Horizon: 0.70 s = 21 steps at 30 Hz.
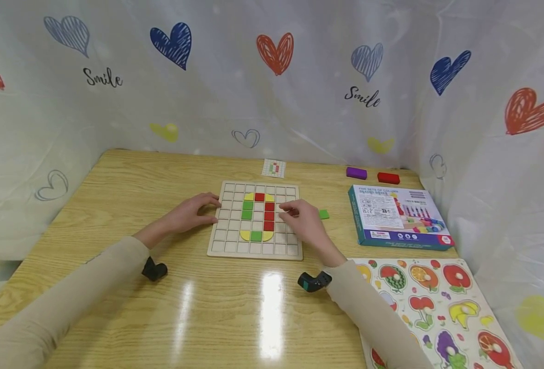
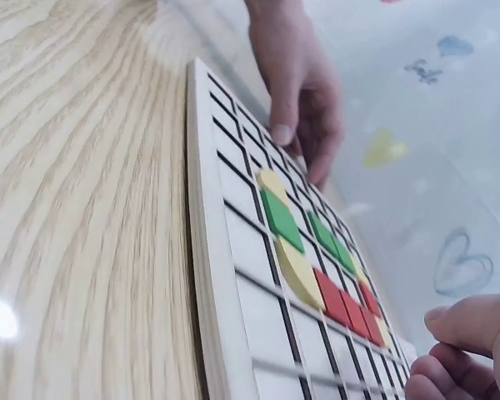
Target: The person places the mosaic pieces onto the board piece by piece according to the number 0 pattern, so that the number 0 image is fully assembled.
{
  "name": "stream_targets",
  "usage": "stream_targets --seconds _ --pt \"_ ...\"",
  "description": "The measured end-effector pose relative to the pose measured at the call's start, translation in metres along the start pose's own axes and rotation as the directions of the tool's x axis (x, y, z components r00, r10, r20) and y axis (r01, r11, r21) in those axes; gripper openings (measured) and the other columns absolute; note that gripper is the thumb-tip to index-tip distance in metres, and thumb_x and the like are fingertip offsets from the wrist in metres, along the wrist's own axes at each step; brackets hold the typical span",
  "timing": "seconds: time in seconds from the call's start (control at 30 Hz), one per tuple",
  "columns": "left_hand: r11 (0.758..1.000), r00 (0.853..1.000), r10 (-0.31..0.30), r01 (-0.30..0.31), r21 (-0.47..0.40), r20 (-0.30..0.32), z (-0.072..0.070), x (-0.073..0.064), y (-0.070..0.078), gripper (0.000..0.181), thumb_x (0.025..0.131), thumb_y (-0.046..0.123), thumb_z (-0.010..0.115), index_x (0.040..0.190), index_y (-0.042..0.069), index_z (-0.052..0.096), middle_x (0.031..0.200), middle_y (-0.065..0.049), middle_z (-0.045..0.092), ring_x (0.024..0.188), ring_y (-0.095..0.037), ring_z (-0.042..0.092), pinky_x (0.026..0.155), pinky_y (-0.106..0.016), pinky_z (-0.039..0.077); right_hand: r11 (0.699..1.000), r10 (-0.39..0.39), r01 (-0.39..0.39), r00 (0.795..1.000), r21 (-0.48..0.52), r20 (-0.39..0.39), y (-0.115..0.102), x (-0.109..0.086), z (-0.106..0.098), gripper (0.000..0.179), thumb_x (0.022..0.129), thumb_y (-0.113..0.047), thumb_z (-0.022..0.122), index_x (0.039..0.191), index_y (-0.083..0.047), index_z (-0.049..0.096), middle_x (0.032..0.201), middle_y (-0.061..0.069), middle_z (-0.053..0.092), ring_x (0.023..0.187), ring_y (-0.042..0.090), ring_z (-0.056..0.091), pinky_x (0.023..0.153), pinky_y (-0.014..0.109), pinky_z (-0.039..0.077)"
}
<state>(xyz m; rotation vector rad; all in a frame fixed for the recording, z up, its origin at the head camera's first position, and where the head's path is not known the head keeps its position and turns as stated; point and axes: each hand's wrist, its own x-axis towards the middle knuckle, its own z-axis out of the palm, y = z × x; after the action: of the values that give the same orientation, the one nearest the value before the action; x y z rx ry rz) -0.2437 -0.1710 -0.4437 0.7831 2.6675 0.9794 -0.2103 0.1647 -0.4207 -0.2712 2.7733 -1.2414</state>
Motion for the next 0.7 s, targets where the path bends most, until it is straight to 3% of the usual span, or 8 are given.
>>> stream_targets --seconds 0.4,0.7 --pt "1.000 1.000 -0.014 0.014 0.012 0.002 0.000 0.002 -0.003 0.041 0.093 0.024 0.070 0.127 0.004 0.060 0.146 -0.018 0.044 0.140 -0.036 0.033 0.114 -0.053 0.024 0.997 0.031 -0.038 0.994 -0.069 -0.106 0.058 -0.020 -0.054 0.036 0.098 -0.024 0.061 0.128 -0.003 0.063 0.120 0.018 0.060 0.109 0.034 0.058 0.091 0.049 0.048" --pt "1.000 1.000 -0.019 0.019 0.010 0.007 0.001 0.002 -0.002 0.041 0.093 0.024 0.070 0.128 0.005 0.059 0.146 -0.018 0.044 0.140 -0.036 0.033 0.115 -0.053 0.024 0.984 0.060 -0.073 0.995 -0.160 -0.084 0.070 -0.020 -0.061 0.043 0.096 -0.019 0.064 0.131 0.006 0.057 0.119 0.025 0.060 0.106 0.038 0.060 0.090 0.051 0.049"
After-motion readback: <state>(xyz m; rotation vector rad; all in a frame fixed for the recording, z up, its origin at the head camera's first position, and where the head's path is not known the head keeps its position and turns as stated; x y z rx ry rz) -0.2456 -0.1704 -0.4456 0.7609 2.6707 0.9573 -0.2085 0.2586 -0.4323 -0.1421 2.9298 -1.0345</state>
